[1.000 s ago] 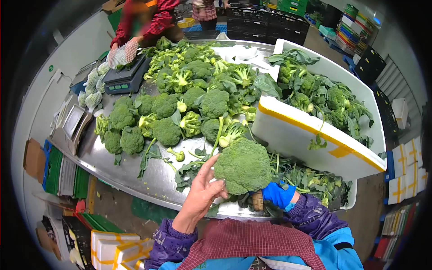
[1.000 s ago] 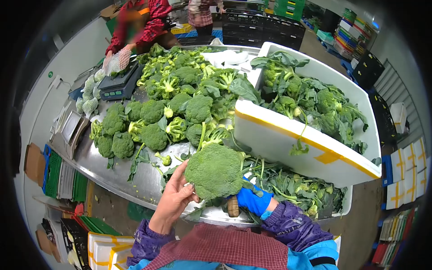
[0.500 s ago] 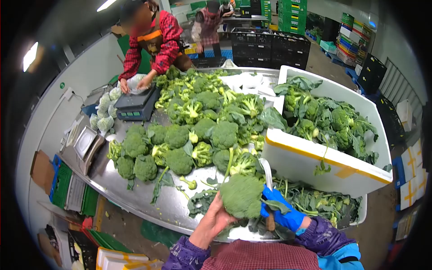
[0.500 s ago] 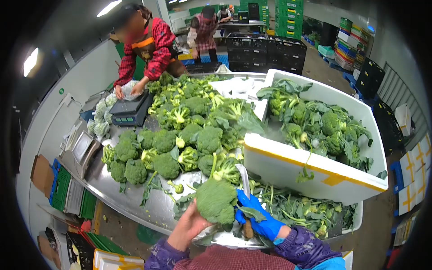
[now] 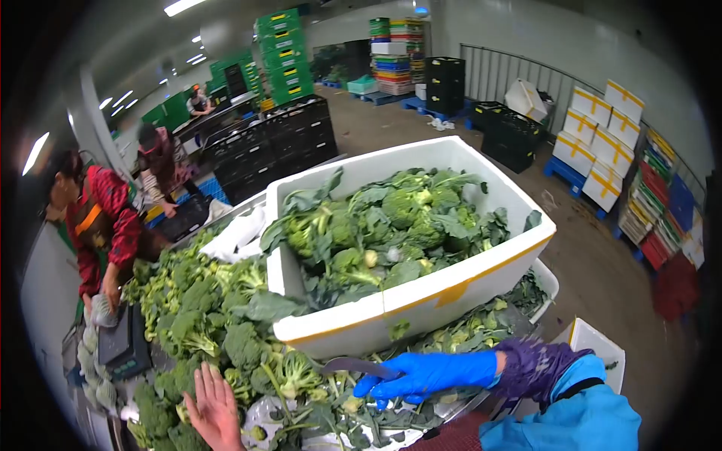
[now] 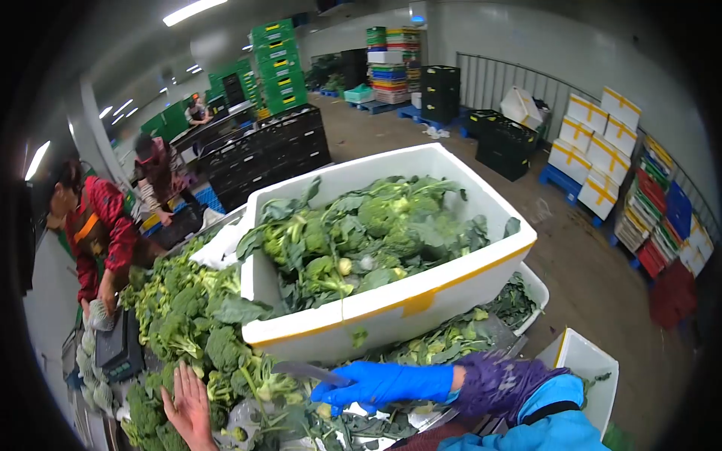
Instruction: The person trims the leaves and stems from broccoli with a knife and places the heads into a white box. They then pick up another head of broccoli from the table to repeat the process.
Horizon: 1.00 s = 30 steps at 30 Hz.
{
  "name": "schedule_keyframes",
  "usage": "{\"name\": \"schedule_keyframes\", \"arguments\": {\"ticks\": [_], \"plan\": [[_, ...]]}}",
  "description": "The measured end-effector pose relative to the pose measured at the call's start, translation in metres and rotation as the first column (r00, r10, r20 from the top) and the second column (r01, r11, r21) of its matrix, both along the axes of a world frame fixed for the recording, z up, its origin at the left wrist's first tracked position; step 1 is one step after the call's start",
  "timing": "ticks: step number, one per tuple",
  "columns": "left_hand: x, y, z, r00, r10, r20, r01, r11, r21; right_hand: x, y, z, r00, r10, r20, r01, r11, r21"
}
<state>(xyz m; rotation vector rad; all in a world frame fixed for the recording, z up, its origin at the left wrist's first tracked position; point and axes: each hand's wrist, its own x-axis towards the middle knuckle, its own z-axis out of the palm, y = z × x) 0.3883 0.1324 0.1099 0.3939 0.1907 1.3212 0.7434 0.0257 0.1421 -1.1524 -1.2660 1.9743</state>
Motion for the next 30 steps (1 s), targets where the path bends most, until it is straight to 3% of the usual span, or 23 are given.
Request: {"name": "schedule_keyframes", "arguments": {"ticks": [2, 4, 7, 10, 12, 13, 15, 16, 18, 20, 24, 27, 30], "plan": [[0.009, -0.01, -0.006, 0.987, -0.02, -0.157, -0.009, 0.983, -0.184, 0.035, 0.011, 0.037, 0.99, 0.128, 0.064, -0.127, 0.992, -0.021], [0.012, -0.017, -0.021, 0.955, -0.073, -0.287, -0.004, 0.966, -0.258, 0.073, 0.022, 0.059, 0.967, 0.01, 0.253, -0.044, 0.991, 0.128], [0.015, -0.03, -0.036, 0.953, -0.05, -0.298, -0.072, 0.921, -0.384, 0.124, 0.049, 0.094, 0.878, -0.281, 0.388, 0.179, 0.944, 0.278], [0.014, -0.044, -0.047, 0.951, -0.063, -0.304, -0.064, 0.918, -0.392, 0.173, 0.094, 0.089, 0.697, -0.518, 0.495, 0.274, 0.831, 0.484], [0.015, -0.05, -0.051, 0.919, -0.077, -0.387, -0.114, 0.888, -0.446, 0.218, 0.129, 0.058, 0.59, -0.604, 0.536, 0.241, 0.765, 0.597], [0.016, -0.054, -0.052, 0.922, -0.095, -0.376, -0.086, 0.896, -0.436, 0.236, 0.143, 0.045, 0.594, -0.603, 0.532, 0.239, 0.764, 0.6], [0.02, -0.059, -0.05, 0.916, -0.125, -0.382, -0.053, 0.905, -0.423, 0.266, 0.168, 0.022, 0.356, -0.654, 0.668, 0.064, 0.73, 0.681], [0.023, -0.062, -0.047, 0.907, -0.137, -0.399, -0.048, 0.906, -0.421, 0.278, 0.181, 0.011, 0.371, -0.649, 0.664, 0.057, 0.73, 0.681], [0.026, -0.069, -0.043, 0.908, -0.117, -0.402, -0.078, 0.896, -0.436, 0.297, 0.203, -0.012, 0.098, -0.661, 0.744, -0.223, 0.714, 0.664], [0.032, -0.075, -0.037, 0.897, -0.09, -0.433, -0.148, 0.861, -0.487, 0.309, 0.216, -0.039, 0.096, -0.698, 0.71, -0.286, 0.663, 0.691], [0.028, -0.085, -0.045, 0.933, -0.016, -0.359, -0.177, 0.848, -0.5, 0.311, 0.23, -0.044, 0.005, -0.565, 0.825, -0.261, 0.796, 0.547], [0.028, -0.091, -0.052, 0.931, -0.007, -0.366, -0.195, 0.836, -0.513, 0.308, 0.224, -0.038, 0.036, -0.525, 0.85, -0.198, 0.83, 0.521], [0.031, -0.094, -0.061, 0.93, -0.015, -0.366, -0.2, 0.817, -0.54, 0.303, 0.215, -0.035, 0.076, -0.644, 0.761, -0.234, 0.731, 0.641]]}}
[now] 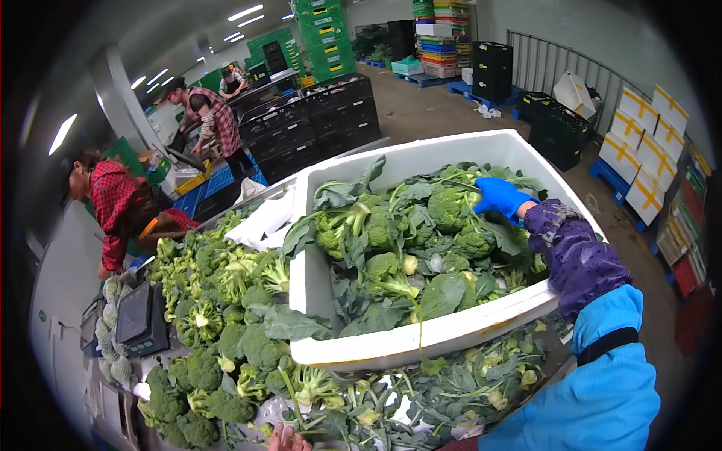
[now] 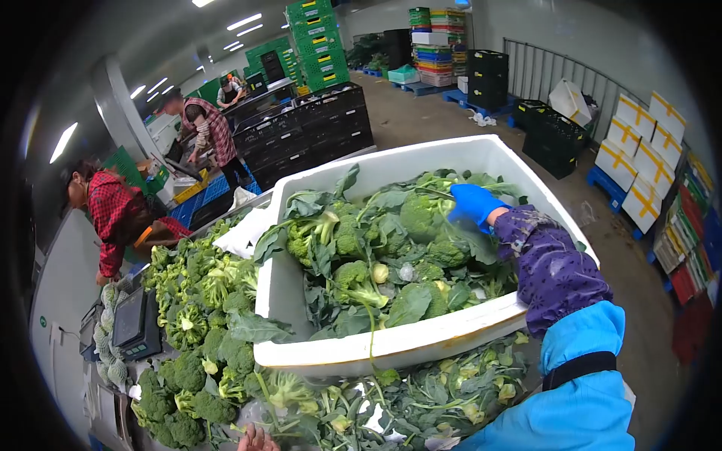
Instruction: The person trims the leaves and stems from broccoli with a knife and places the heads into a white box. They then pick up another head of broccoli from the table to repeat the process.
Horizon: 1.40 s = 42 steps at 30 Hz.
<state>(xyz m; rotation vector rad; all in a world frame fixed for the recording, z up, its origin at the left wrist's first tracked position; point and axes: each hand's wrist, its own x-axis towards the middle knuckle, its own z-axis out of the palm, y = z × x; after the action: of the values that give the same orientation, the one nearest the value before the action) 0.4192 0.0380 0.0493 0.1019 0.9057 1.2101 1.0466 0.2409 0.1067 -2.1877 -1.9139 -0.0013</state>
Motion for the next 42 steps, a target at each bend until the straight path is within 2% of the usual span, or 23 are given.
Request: {"name": "schedule_keyframes", "arguments": {"ticks": [4, 5, 6, 7, 9, 12, 13, 16, 18, 20, 21, 22, 24, 26, 28, 29, 33, 35, 36, 38, 39, 41, 42], "plan": [[0.006, -0.003, 0.003, 1.0, -0.027, -0.002, 0.027, 0.999, -0.021, 0.005, 0.001, 0.003, 0.994, -0.007, -0.106, 0.006, 1.0, -0.015], [0.005, -0.004, 0.001, 1.0, -0.029, 0.002, 0.029, 0.999, -0.022, 0.002, -0.003, 0.004, 0.986, 0.038, -0.162, -0.028, 0.998, 0.062], [0.005, -0.005, -0.001, 1.0, -0.029, 0.005, 0.029, 0.999, -0.025, 0.0, -0.008, 0.006, 0.987, 0.03, -0.16, -0.02, 0.998, 0.061], [0.005, -0.006, -0.001, 1.0, -0.027, 0.005, 0.027, 0.999, -0.021, -0.003, -0.013, 0.008, 0.945, -0.002, -0.327, 0.027, 0.997, 0.071], [0.008, -0.006, 0.001, 1.0, -0.027, 0.009, 0.027, 0.999, -0.03, -0.01, -0.019, 0.015, 0.778, -0.045, -0.627, 0.078, 0.997, 0.026], [0.011, -0.005, 0.003, 1.0, -0.018, 0.014, 0.019, 0.999, -0.049, -0.03, -0.037, 0.03, 0.731, -0.017, -0.682, 0.139, 0.982, 0.124], [0.012, -0.005, 0.003, 1.0, -0.011, 0.019, 0.012, 0.998, -0.06, -0.015, -0.026, 0.01, 0.824, 0.068, -0.563, 0.103, 0.958, 0.266], [0.011, -0.001, 0.005, 0.996, -0.06, 0.068, 0.063, 0.997, -0.052, -0.033, -0.027, 0.032, 0.788, 0.082, -0.611, 0.158, 0.931, 0.328], [0.013, -0.001, 0.008, 0.996, -0.057, 0.063, 0.059, 0.997, -0.039, -0.054, -0.042, 0.067, 0.826, 0.072, -0.559, 0.183, 0.904, 0.386], [0.012, -0.003, 0.009, 0.997, -0.059, 0.058, 0.061, 0.998, -0.03, -0.049, -0.047, 0.078, 0.9, 0.093, -0.426, 0.098, 0.909, 0.405], [0.012, -0.003, 0.009, 0.997, -0.059, 0.044, 0.06, 0.998, -0.027, -0.045, -0.049, 0.072, 0.845, 0.138, -0.517, 0.077, 0.925, 0.372], [0.013, -0.003, 0.007, 0.998, -0.057, 0.033, 0.058, 0.998, -0.022, -0.042, -0.054, 0.071, 0.85, 0.136, -0.508, 0.08, 0.922, 0.379], [0.015, -0.006, 0.009, 0.997, -0.075, 0.026, 0.076, 0.997, -0.01, -0.035, -0.063, 0.069, 0.95, -0.014, -0.31, 0.065, 0.986, 0.155], [0.016, -0.012, 0.013, 0.996, -0.086, 0.01, 0.086, 0.996, -0.011, -0.024, -0.067, 0.06, 0.939, -0.004, -0.344, 0.073, 0.979, 0.189], [0.018, -0.016, 0.021, 0.996, -0.092, -0.019, 0.091, 0.996, -0.012, -0.016, -0.069, 0.056, 0.905, -0.149, -0.397, 0.205, 0.974, 0.101], [0.016, -0.018, 0.021, 0.996, -0.091, -0.024, 0.091, 0.996, -0.017, -0.011, -0.066, 0.055, 0.932, -0.149, -0.33, 0.185, 0.979, 0.08], [0.003, -0.026, 0.001, 0.997, -0.077, 0.014, 0.077, 0.997, -0.03, -0.012, -0.062, 0.047, 0.929, -0.162, -0.334, 0.185, 0.982, 0.037], [0.0, -0.026, -0.004, 0.997, -0.064, 0.035, 0.066, 0.997, -0.038, -0.03, -0.055, 0.047, 0.817, -0.002, -0.576, 0.063, 0.994, 0.086], [0.005, -0.025, -0.001, 0.998, -0.058, 0.026, 0.059, 0.997, -0.048, -0.04, -0.052, 0.049, 0.815, 0.004, -0.579, 0.059, 0.994, 0.09], [0.009, -0.026, 0.001, 0.998, -0.054, 0.013, 0.054, 0.997, -0.058, -0.069, -0.047, 0.055, 0.747, 0.099, -0.657, -0.137, 0.99, -0.007], [0.01, -0.026, 0.002, 0.998, -0.053, 0.021, 0.054, 0.997, -0.058, -0.081, -0.043, 0.048, 0.745, 0.099, -0.66, -0.136, 0.991, -0.004], [0.015, -0.024, 0.004, 0.998, -0.053, 0.03, 0.055, 0.997, -0.051, -0.101, -0.034, 0.033, 0.61, 0.148, -0.779, -0.15, 0.986, 0.07], [0.017, -0.025, 0.007, 0.998, -0.046, 0.03, 0.047, 0.998, -0.044, -0.109, -0.034, 0.038, 0.608, 0.153, -0.779, -0.152, 0.986, 0.075]]}}
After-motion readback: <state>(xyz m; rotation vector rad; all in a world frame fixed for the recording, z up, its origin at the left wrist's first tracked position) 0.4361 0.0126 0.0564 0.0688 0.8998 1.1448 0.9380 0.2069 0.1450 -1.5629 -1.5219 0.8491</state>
